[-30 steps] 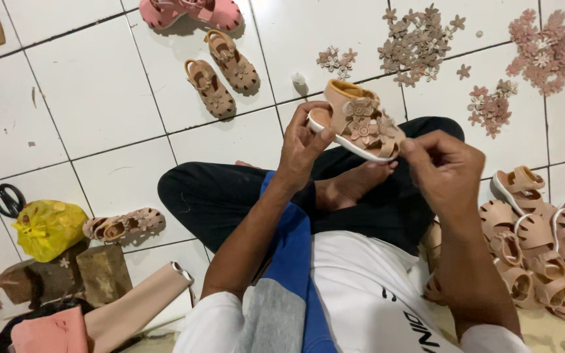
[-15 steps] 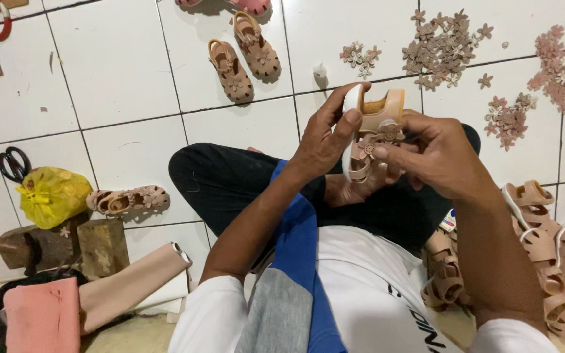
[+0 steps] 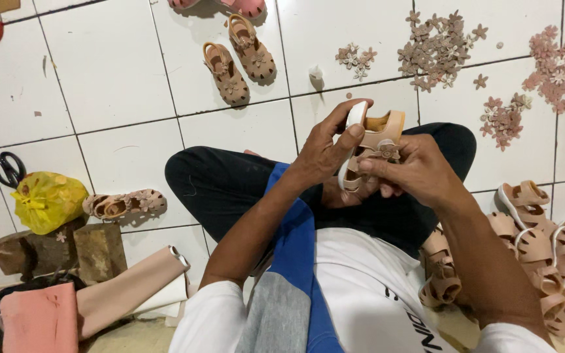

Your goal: The person sits on the floor and glues small flower-shaped decorations onto the toe strap of children's sandals. They pick up a sandal, apply glue from a squeeze bottle onto the strap, press a flower piece onto the glued spot, and set the finished sandal aside with others.

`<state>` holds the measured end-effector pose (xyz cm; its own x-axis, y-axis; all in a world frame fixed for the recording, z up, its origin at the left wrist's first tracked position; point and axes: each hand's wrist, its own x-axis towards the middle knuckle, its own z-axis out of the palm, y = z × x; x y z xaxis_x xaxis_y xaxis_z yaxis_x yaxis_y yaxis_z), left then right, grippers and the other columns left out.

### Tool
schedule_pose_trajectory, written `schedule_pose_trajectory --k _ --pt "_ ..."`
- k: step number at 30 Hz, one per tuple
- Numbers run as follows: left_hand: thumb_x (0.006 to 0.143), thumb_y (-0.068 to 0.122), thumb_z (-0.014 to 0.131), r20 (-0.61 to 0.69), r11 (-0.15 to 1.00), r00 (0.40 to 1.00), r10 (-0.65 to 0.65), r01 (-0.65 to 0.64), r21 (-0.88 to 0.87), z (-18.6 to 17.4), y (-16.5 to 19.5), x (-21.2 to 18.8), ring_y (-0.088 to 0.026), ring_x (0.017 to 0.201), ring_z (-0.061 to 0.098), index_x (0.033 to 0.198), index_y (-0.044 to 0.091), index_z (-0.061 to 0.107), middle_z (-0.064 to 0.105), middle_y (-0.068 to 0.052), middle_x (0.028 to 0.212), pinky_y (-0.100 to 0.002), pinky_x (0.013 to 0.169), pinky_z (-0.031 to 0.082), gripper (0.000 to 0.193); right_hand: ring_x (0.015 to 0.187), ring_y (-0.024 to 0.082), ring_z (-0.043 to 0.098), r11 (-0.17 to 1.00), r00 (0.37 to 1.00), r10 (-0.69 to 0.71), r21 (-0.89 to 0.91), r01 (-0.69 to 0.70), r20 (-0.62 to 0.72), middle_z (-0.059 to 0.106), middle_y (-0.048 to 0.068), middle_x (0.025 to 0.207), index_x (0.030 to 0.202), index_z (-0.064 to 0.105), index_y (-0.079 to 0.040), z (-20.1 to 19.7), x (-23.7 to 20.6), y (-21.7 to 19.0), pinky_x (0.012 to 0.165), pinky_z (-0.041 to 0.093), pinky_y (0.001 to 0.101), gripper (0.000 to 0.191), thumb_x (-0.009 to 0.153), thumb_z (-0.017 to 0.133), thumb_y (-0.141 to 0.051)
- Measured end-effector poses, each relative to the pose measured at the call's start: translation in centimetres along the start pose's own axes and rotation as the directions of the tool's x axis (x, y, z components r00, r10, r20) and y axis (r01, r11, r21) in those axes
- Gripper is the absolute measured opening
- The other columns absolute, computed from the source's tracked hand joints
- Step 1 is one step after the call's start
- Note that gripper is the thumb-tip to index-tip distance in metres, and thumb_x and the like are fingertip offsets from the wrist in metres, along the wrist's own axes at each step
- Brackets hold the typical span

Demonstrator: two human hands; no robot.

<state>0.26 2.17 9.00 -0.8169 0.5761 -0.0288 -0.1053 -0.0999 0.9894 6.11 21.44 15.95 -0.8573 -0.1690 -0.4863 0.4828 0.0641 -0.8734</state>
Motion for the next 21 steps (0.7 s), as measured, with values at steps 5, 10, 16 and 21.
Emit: schedule_pose_trajectory --k 5,10,16,21 --pt "0.108 0.055 0.049 -0.029 0.992 0.998 0.064 -0.061 0.107 0.1 -0.1 0.0 -0.015 0.099 0.063 0.146 0.006 0.053 0.067 -0.009 0.114 -0.032 0.091 0.054 0.063 0.053 0.007 0.064 0.999 0.999 -0.016 -0.032 0.014 -0.045 0.071 0.004 0.072 0.104 0.072 -0.001 0.9 -0.1 1.0 0.041 0.043 0.0187 0.021 0.095 0.07 -0.019" --pt "0.108 0.057 0.046 -0.033 0.994 0.999 0.015 -0.012 0.112 -0.1 -0.4 -0.1 -0.016 0.097 0.063 0.148 0.007 0.052 0.067 -0.01 0.11 -0.032 0.091 0.055 0.065 0.057 0.006 0.066 0.998 0.999 -0.029 -0.059 0.027 -0.044 0.071 0.002 0.072 0.104 0.071 0.0 1.1 -0.1 1.6 0.044 0.048 0.019 0.021 0.095 0.07 -0.019" --pt "0.108 0.055 0.044 -0.022 0.991 1.0 -0.016 0.018 0.131 0.2 -1.3 -0.3 -0.018 0.102 0.067 0.149 0.009 0.051 0.069 -0.011 0.109 -0.032 0.092 0.054 0.062 0.054 0.007 0.063 0.998 0.996 -0.059 -0.015 0.058 -0.062 0.068 0.002 0.071 0.101 0.073 0.0 1.2 -0.1 2.2 0.045 0.046 0.0196 0.016 0.096 0.071 -0.015" --pt "0.11 0.049 0.046 -0.046 0.996 0.999 0.023 -0.019 0.084 0.4 -2.5 -0.3 -0.021 0.109 0.069 0.148 0.009 0.047 0.068 -0.014 0.117 -0.035 0.094 0.056 0.054 0.055 0.008 0.061 0.996 0.999 -0.021 -0.09 0.017 -0.046 0.069 0.003 0.07 0.099 0.074 0.0 0.7 0.2 2.7 0.043 0.041 0.0213 0.017 0.096 0.07 -0.016"
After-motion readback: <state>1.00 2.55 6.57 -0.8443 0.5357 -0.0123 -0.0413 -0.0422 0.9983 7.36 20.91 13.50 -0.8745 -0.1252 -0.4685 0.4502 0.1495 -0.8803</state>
